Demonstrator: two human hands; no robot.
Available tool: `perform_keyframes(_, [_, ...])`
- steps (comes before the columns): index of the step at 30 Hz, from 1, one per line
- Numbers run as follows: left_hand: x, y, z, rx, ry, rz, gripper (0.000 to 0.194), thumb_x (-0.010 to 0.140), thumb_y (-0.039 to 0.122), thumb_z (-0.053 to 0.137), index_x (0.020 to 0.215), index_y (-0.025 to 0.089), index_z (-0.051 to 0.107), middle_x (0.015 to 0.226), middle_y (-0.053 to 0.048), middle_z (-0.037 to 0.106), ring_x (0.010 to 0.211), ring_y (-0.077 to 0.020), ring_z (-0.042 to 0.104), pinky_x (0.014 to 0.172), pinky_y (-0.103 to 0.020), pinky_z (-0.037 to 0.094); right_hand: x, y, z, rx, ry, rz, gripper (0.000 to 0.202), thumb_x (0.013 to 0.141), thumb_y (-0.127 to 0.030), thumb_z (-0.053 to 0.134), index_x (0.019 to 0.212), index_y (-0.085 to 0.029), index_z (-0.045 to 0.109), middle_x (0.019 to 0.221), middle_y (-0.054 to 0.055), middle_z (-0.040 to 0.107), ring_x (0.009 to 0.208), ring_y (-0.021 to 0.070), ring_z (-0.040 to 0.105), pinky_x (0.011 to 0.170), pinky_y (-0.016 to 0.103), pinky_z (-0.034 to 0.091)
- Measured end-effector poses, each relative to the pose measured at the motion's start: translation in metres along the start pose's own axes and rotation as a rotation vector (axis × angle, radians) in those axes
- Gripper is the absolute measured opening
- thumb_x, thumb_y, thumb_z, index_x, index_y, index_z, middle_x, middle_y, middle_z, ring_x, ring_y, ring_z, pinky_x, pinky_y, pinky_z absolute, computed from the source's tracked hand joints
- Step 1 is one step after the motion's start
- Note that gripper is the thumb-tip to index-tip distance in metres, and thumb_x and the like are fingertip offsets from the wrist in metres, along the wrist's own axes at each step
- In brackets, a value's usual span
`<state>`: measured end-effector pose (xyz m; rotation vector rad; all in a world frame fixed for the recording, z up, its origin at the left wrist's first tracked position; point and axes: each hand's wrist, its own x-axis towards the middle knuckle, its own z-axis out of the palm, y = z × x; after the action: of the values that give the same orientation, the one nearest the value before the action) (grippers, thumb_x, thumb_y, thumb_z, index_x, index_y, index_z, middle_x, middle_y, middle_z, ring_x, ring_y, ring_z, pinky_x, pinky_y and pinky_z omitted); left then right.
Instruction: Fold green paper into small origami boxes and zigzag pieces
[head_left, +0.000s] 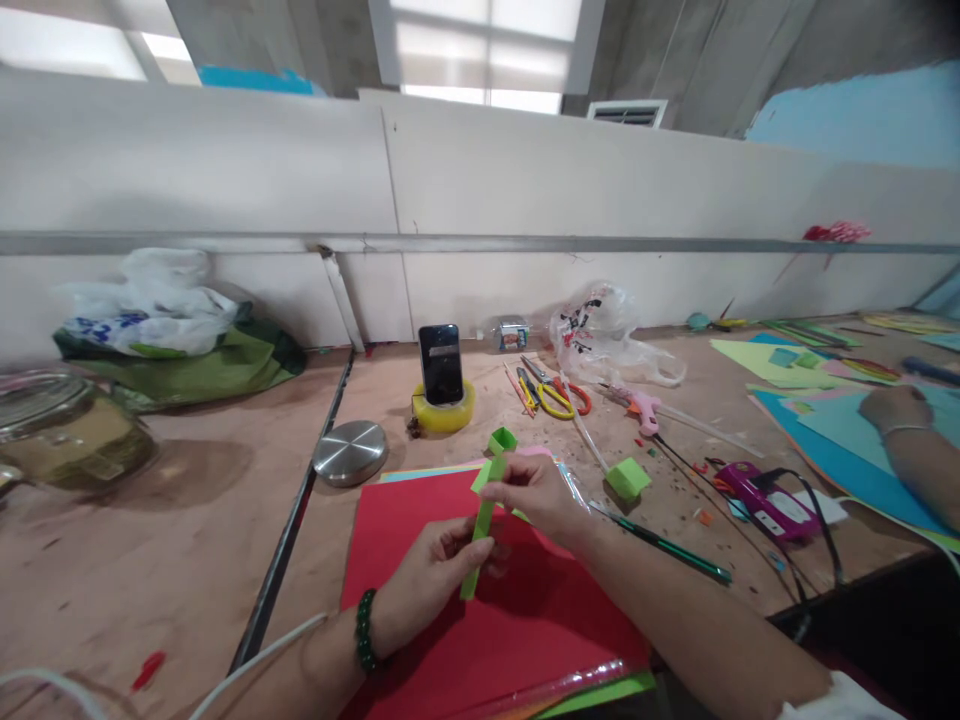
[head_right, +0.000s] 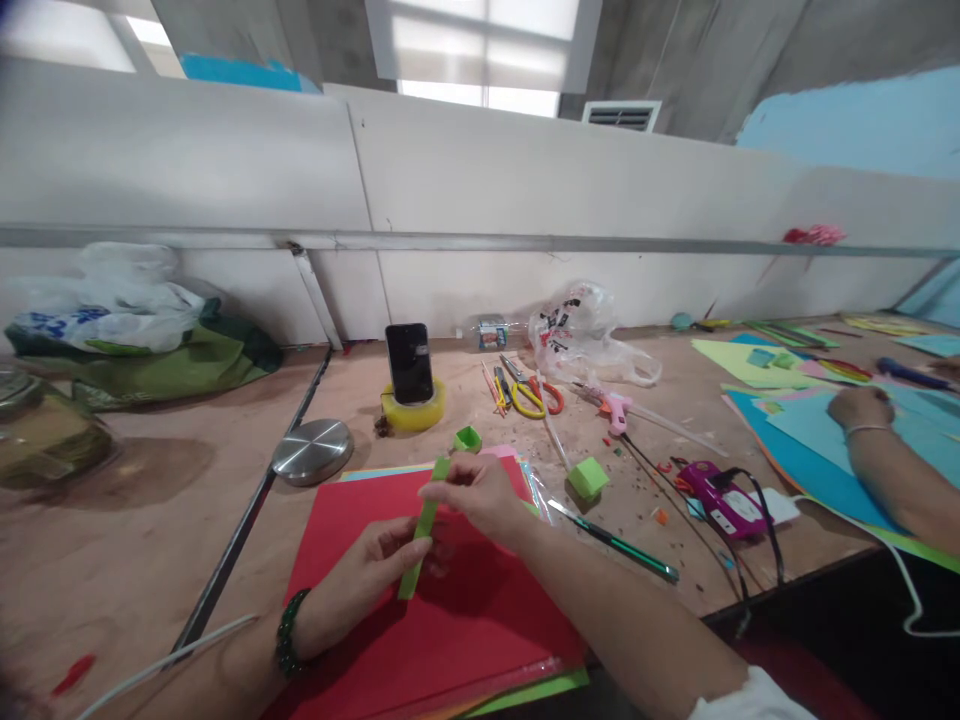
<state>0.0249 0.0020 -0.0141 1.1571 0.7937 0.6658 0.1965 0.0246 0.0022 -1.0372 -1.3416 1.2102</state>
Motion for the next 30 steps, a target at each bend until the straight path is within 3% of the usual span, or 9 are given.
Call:
perform_keyframes(3, [0.001, 0.005, -0.001, 0.095, -0.002, 0.018, 0.054, 0.063, 0.067, 0.070, 0.068, 0.013, 0.073, 0.064, -0.007, 0.069, 0.061, -0.0163, 0.062, 0.060, -0.025, 0.048, -0.004, 0.001, 0.005, -0.002, -0.030, 0.004, 0.036, 0.062, -0.044, 0.079, 0.052, -0.017, 0.058, 0.056, -0.003, 0.050, 0.054, 0.0093, 0.041, 0.050, 0.023, 0.033])
perform_keyframes(7, [0.001, 0.006, -0.001, 0.051, -0.073, -0.126, 0.056, 0.062, 0.068, 0.070, 0.072, 0.013, 0.070, 0.065, -0.007, 0.070, 0.052, -0.0151, 0.062, 0.050, -0.023, 0.044, 0.001, 0.004, 0.000, 0.051, 0.086, 0.048, 0.031, 0.059, -0.041, 0.080, 0.052, -0.017, 0.061, 0.050, -0.004, 0.050, 0.048, 0.0085, 0.040, 0.047, 0.023, 0.031])
perform_keyframes(14, [-0.001, -0.001, 0.002, -0.008, -0.070, -0.187, 0.055, 0.059, 0.064, 0.074, 0.077, 0.012, 0.066, 0.069, -0.008, 0.072, 0.057, -0.0173, 0.066, 0.055, -0.026, 0.047, 0.010, 0.004, -0.011, 0.055, 0.160, 0.026, 0.031, 0.060, -0.041, 0.079, 0.053, -0.018, 0.060, 0.045, -0.006, 0.047, 0.045, 0.0077, 0.038, 0.046, 0.023, 0.032])
perform_keyframes(17, [-0.002, 0.000, 0.002, -0.029, -0.072, -0.155, 0.052, 0.060, 0.061, 0.075, 0.075, 0.011, 0.070, 0.069, -0.008, 0.071, 0.059, -0.0163, 0.064, 0.058, -0.026, 0.047, 0.015, 0.006, -0.014, 0.084, 0.229, -0.008, 0.034, 0.067, -0.049, 0.072, 0.066, -0.017, 0.063, 0.054, -0.004, 0.051, 0.046, 0.0076, 0.041, 0.047, 0.022, 0.035])
perform_keyframes(19, [-0.001, 0.002, 0.000, -0.034, 0.007, -0.102, 0.051, 0.061, 0.059, 0.076, 0.077, 0.011, 0.073, 0.070, -0.006, 0.069, 0.059, -0.0128, 0.060, 0.057, -0.023, 0.045, 0.014, 0.009, -0.014, 0.065, 0.249, -0.046, 0.034, 0.076, -0.051, 0.064, 0.086, -0.018, 0.065, 0.066, -0.002, 0.056, 0.048, 0.0076, 0.044, 0.048, 0.022, 0.039])
perform_keyframes(22, [0.002, 0.006, -0.006, -0.101, 0.195, -0.070, 0.050, 0.058, 0.056, 0.080, 0.084, 0.013, 0.075, 0.061, 0.001, 0.060, 0.050, -0.0071, 0.049, 0.045, -0.017, 0.033, 0.006, 0.012, -0.008, -0.162, 0.234, -0.224, 0.025, 0.085, -0.036, 0.056, 0.104, -0.021, 0.060, 0.081, 0.001, 0.058, 0.057, 0.0097, 0.050, 0.053, 0.023, 0.045])
perform_keyframes(24, [0.005, 0.008, -0.010, -0.213, 0.267, -0.066, 0.048, 0.054, 0.050, 0.084, 0.085, 0.015, 0.075, 0.055, 0.005, 0.054, 0.048, -0.0063, 0.045, 0.044, -0.016, 0.031, -0.001, 0.013, -0.002, -0.416, 0.124, -0.444, 0.021, 0.085, -0.021, 0.051, 0.104, -0.021, 0.060, 0.092, 0.005, 0.060, 0.073, 0.0136, 0.057, 0.064, 0.026, 0.050])
perform_keyframes(27, [0.008, 0.006, -0.014, -0.354, 0.266, -0.058, 0.039, 0.048, 0.036, 0.090, 0.078, 0.016, 0.074, 0.058, 0.004, 0.058, 0.053, -0.0074, 0.048, 0.053, -0.017, 0.039, -0.008, 0.013, 0.005, -0.706, -0.087, -0.773, 0.030, 0.080, -0.008, 0.049, 0.105, -0.020, 0.061, 0.107, 0.009, 0.062, 0.098, 0.0190, 0.057, 0.085, 0.034, 0.050])
perform_keyframes(30, [0.010, 0.004, -0.015, -0.391, 0.239, -0.044, 0.031, 0.047, 0.029, 0.090, 0.069, 0.016, 0.073, 0.064, 0.001, 0.063, 0.061, -0.0101, 0.052, 0.059, -0.019, 0.043, -0.007, 0.013, 0.010, -0.823, -0.172, -0.957, 0.024, 0.083, -0.007, 0.050, 0.102, -0.019, 0.060, 0.100, 0.007, 0.069, 0.093, 0.0164, 0.060, 0.088, 0.033, 0.049])
